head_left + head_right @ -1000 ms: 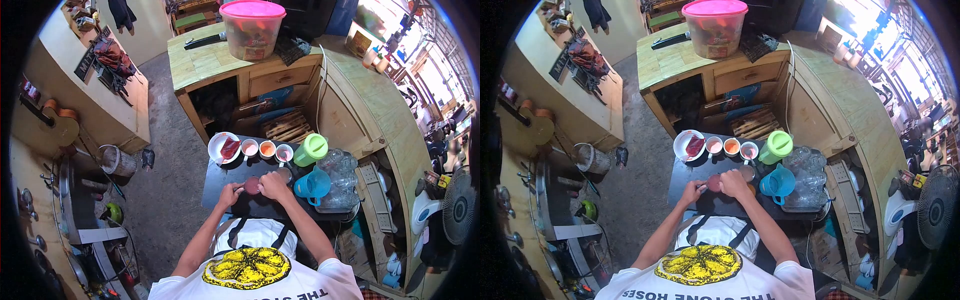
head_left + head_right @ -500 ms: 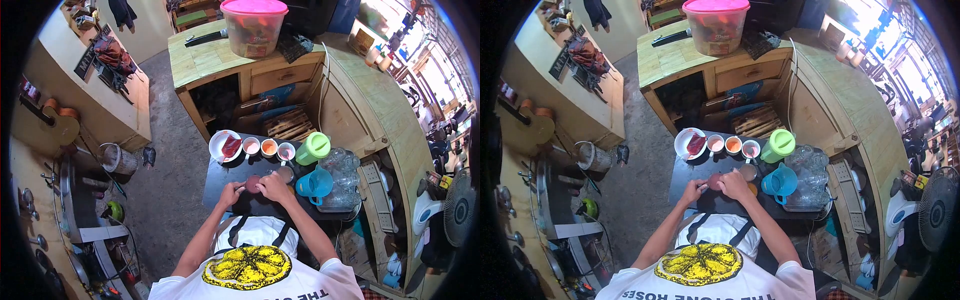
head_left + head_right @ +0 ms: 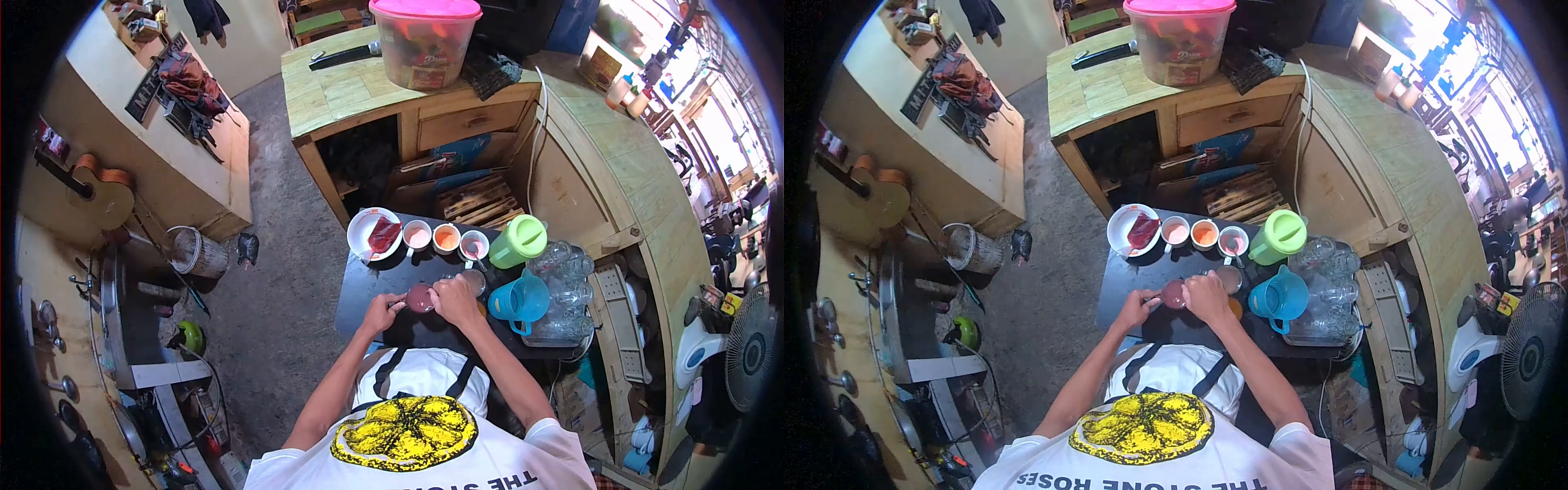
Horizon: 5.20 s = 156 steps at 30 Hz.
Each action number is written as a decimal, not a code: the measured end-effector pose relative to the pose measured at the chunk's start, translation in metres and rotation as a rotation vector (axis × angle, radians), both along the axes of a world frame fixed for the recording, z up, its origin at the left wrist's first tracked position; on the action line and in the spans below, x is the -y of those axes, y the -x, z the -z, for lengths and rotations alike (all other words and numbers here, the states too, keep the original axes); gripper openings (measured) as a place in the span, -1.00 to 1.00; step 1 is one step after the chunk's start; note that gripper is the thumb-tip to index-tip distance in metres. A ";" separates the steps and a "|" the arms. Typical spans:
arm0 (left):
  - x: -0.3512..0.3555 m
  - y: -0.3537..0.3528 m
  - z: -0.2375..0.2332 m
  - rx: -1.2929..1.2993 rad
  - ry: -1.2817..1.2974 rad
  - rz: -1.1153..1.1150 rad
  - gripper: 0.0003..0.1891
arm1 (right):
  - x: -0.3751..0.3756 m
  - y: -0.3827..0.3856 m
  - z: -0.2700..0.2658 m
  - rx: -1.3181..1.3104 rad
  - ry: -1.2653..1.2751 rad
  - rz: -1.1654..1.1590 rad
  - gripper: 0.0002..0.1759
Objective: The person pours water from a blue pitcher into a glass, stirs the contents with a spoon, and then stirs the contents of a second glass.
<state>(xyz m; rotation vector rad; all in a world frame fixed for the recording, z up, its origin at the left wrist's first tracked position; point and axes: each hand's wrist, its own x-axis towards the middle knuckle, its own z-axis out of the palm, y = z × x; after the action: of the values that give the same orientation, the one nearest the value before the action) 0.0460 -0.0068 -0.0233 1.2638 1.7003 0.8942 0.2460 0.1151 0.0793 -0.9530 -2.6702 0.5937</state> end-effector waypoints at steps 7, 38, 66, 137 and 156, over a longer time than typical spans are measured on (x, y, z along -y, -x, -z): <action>0.000 -0.001 0.000 -0.011 -0.002 -0.015 -0.70 | -0.002 -0.002 0.004 -0.100 0.099 0.001 -0.75; -0.001 -0.002 -0.004 -0.038 0.043 -0.012 -0.69 | -0.015 -0.008 0.010 0.163 -0.011 -0.209 -0.80; 0.001 -0.005 -0.005 -0.037 -0.013 -0.036 -0.69 | -0.016 0.004 0.000 -0.042 -0.018 -0.094 -0.74; 0.000 -0.002 -0.003 -0.018 0.030 -0.027 -0.70 | -0.007 -0.001 0.000 0.179 0.077 -0.087 -0.74; 0.000 -0.002 0.002 -0.027 0.031 -0.036 -0.69 | -0.013 0.005 -0.014 0.199 -0.049 -0.078 -0.77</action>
<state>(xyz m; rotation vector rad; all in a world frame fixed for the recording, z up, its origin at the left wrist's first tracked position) 0.0479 -0.0068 -0.0257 1.2336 1.7566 0.8717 0.2413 0.1279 0.0934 -0.9440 -2.8938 0.4689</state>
